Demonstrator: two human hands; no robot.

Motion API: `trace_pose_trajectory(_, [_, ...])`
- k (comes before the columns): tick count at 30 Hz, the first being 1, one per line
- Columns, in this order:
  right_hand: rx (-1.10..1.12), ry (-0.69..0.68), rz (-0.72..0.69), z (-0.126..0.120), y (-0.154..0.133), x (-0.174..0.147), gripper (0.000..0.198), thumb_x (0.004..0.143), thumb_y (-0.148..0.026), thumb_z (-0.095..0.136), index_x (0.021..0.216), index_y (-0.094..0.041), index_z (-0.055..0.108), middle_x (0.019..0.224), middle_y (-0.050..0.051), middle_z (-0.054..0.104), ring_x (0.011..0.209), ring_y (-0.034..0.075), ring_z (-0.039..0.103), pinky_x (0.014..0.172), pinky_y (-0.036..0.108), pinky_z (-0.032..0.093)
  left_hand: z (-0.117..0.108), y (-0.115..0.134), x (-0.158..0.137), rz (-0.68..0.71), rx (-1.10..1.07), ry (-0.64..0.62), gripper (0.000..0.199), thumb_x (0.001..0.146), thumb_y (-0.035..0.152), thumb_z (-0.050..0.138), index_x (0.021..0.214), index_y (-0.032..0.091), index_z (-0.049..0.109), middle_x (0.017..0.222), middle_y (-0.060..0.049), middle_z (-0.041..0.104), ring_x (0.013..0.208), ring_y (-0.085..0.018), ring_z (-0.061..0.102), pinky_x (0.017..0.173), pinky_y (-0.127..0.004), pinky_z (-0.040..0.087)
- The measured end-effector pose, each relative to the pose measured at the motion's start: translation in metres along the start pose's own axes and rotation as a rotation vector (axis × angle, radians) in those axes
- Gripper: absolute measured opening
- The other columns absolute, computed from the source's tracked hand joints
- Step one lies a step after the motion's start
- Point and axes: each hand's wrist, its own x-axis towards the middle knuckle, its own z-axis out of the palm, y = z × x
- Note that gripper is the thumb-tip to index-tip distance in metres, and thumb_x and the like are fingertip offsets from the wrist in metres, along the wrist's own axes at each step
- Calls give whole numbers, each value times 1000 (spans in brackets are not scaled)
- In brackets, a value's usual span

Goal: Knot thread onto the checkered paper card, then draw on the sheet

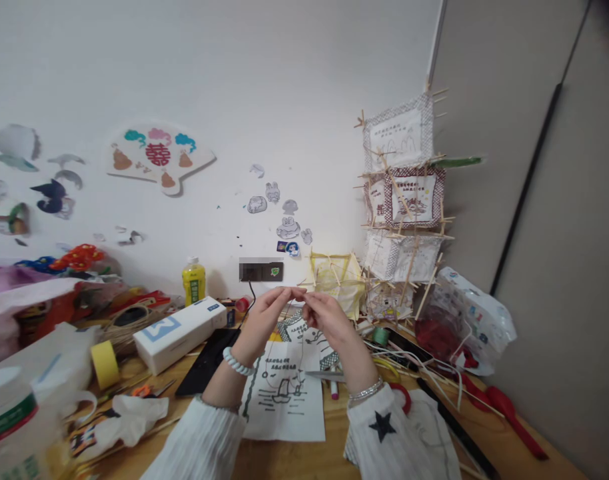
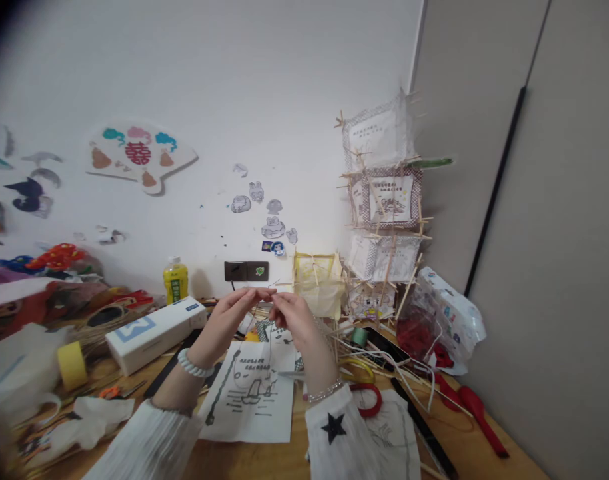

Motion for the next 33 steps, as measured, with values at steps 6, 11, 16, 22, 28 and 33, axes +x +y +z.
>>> trace_pose_trajectory(6, [172,7,29,1,-1,0,26,62,-38,68,70,-16,58,48,-7,45,41,5,37,42,18,27,2,1,0,-25,-64,-37,26,77,37,55,78,14,67,105,-11,65,105,-23,54,95,-36,36])
trace_pose_trajectory(11, [282,67,26,0,0,2,22,62,-32,69,72,-17,58,52,-5,51,43,5,39,43,19,31,1,4,-1,-17,-153,-48,24,78,35,54,81,15,67,112,-11,62,110,-22,52,98,-37,34])
trace_pose_trajectory(16, [426,181,-41,-11,-8,3,13,66,-26,65,71,-18,56,75,1,65,53,9,50,50,22,41,-14,1,2,44,-477,34,21,81,32,50,78,15,62,96,-10,67,106,-22,55,98,-39,34])
trace_pose_trajectory(22, [547,192,-24,-30,-17,3,9,72,-25,58,68,-21,51,62,-2,60,63,12,58,61,26,47,-26,-4,6,-22,-557,143,17,78,34,55,73,18,55,55,4,52,61,-10,56,79,-32,47])
trace_pose_trajectory(28, [106,7,-154,-37,-26,-13,15,76,-36,55,75,-21,55,45,-9,31,40,8,32,49,22,38,-26,-5,6,-11,-248,195,23,77,39,54,71,17,54,46,7,35,44,-7,36,49,-21,41])
trace_pose_trajectory(33, [-934,-220,-42,-37,-27,-20,24,65,-28,67,87,-19,66,64,-2,53,58,10,44,54,22,33,-31,-2,7,33,-185,238,22,79,37,51,72,16,54,45,7,34,44,-7,35,47,-19,38])
